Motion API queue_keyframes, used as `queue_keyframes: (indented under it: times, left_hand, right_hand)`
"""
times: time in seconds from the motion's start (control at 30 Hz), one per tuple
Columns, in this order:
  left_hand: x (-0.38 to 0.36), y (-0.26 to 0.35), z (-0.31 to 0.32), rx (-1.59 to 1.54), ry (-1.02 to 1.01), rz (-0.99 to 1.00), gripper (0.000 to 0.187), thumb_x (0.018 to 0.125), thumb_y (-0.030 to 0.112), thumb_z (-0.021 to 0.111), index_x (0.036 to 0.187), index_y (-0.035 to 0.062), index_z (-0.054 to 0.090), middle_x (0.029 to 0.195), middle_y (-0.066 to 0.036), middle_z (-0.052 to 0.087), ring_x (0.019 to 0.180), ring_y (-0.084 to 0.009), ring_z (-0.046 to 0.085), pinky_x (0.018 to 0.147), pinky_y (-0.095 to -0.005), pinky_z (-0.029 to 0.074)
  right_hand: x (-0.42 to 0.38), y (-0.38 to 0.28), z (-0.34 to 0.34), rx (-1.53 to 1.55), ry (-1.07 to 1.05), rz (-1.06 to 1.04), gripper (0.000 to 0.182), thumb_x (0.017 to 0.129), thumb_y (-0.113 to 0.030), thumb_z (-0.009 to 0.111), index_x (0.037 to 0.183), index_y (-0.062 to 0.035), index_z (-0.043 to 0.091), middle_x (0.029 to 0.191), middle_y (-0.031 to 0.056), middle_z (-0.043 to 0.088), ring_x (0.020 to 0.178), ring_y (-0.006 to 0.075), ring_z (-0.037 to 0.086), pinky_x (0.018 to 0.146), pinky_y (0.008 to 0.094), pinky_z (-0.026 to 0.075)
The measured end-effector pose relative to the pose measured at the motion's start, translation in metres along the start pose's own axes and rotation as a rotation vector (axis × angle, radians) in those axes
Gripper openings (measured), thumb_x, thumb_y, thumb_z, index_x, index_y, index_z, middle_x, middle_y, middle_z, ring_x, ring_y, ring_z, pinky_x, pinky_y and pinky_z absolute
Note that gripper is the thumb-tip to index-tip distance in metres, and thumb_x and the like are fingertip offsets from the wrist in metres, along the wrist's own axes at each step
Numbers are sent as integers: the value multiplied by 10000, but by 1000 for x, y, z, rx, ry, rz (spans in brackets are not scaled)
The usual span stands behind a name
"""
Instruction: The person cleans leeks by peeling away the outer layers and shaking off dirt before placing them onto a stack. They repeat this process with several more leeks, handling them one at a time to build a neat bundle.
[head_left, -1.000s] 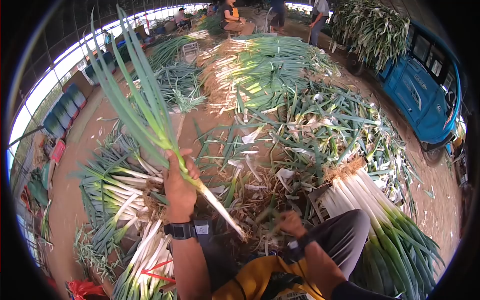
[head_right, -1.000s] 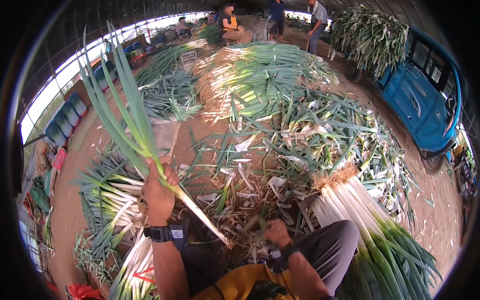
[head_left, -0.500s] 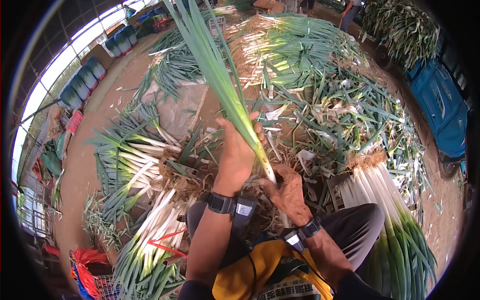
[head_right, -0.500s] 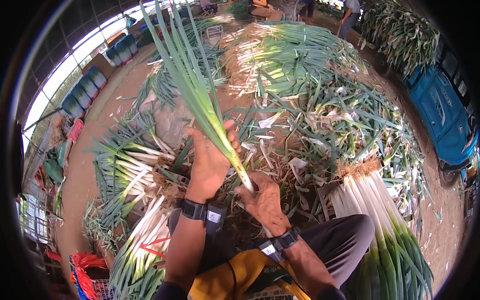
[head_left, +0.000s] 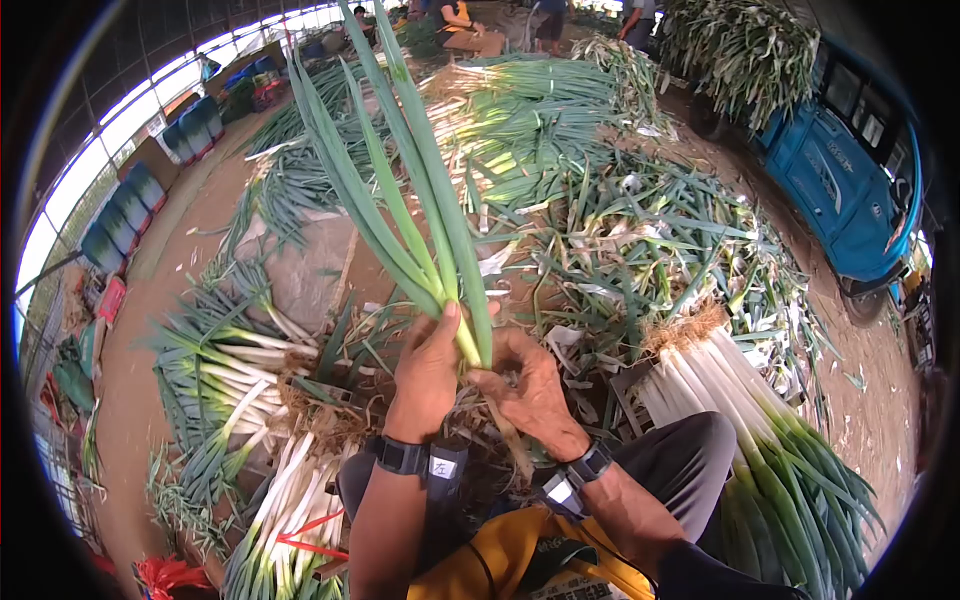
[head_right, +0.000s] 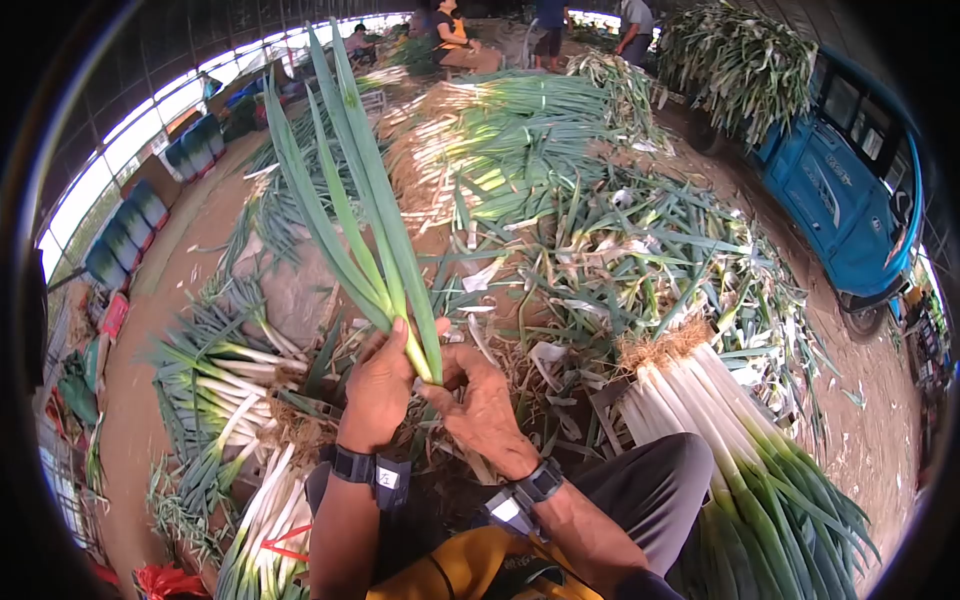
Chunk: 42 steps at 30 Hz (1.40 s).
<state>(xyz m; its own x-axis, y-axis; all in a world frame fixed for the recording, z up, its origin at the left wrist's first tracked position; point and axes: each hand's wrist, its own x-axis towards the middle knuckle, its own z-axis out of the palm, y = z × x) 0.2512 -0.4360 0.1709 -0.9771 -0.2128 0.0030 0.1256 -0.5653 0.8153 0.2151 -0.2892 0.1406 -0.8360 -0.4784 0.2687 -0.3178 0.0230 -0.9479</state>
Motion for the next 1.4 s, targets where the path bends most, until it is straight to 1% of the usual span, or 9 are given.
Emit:
queue_keyframes:
  times: [0.07, 0.2, 0.4, 0.5, 0.67, 0.83, 1.03, 1.2, 1.4]
  left_hand:
    - [0, -4, 1, 85, 38, 10, 463, 1112, 330, 426, 1393, -34, 481, 1309, -218, 638, 1177, -281, 642, 1009, -400, 506]
    - [4, -9, -8, -35, -25, 33, 466, 1111, 317, 429, 1362, -72, 477, 1291, -243, 636, 1202, -300, 629, 1023, -418, 506]
    - [6, -9, -14, -160, 53, 54, 433, 1081, 307, 508, 1311, -60, 525, 1240, -235, 647, 1199, -328, 623, 1073, -456, 494]
    - [15, -1, -43, -256, 106, 106, 412, 1079, 337, 515, 1305, -7, 526, 1163, -185, 689, 1146, -314, 663, 966, -406, 548]
    - [6, 8, -37, -190, 255, 196, 216, 1035, 290, 622, 1129, 99, 585, 1005, -21, 603, 947, -173, 582, 901, -379, 494]
    - [1, 11, -29, -121, 127, 240, 229, 1042, 315, 610, 1116, 104, 559, 962, 2, 550, 916, -146, 539, 868, -379, 469]
    - [3, 14, -41, -77, 189, 268, 255, 1065, 354, 557, 1073, 99, 554, 880, -14, 530, 820, -143, 510, 829, -384, 459]
    - [5, 25, -50, -9, 189, 365, 276, 1076, 373, 529, 1033, 103, 563, 828, -17, 525, 732, -140, 466, 803, -376, 433]
    - [6, 28, -51, -13, 202, 383, 286, 1077, 379, 524, 988, 111, 573, 794, -9, 528, 689, -136, 436, 788, -362, 423]
  right_hand:
    - [7, -6, 5, 40, 58, -5, 251, 776, -5, 816, 921, -21, 611, 756, 27, 534, 703, 155, 488, 660, 334, 447]
    - [5, 4, 9, 66, 60, -46, 243, 782, -4, 804, 890, -31, 589, 726, 21, 477, 685, 144, 457, 646, 313, 434]
    - [-3, 1, 1, -58, -41, -70, 166, 830, -18, 750, 910, -15, 605, 744, 67, 550, 705, 181, 534, 668, 350, 470]
    - [-24, 30, 5, 41, -218, -143, 179, 876, -18, 720, 1041, -40, 655, 899, 71, 671, 807, 144, 632, 739, 331, 516]
    - [-77, 61, -2, -226, -298, -94, 161, 912, -93, 691, 1052, -30, 642, 905, 158, 647, 816, 332, 658, 750, 403, 531]
    - [-113, 94, 3, -369, -278, -13, 243, 915, -126, 651, 1131, -27, 595, 959, 223, 647, 891, 446, 643, 769, 491, 528]
    - [-136, 145, 9, -491, -343, 33, 350, 923, -180, 689, 1212, 1, 610, 961, 205, 663, 827, 411, 660, 707, 451, 531]
    - [-171, 176, 2, -878, -520, 121, 382, 843, -199, 718, 1172, -13, 664, 996, 219, 694, 892, 411, 687, 792, 479, 555]
    - [-208, 216, -3, -860, -605, 269, 239, 803, -151, 639, 1009, -43, 698, 981, 201, 699, 937, 380, 698, 829, 485, 560]
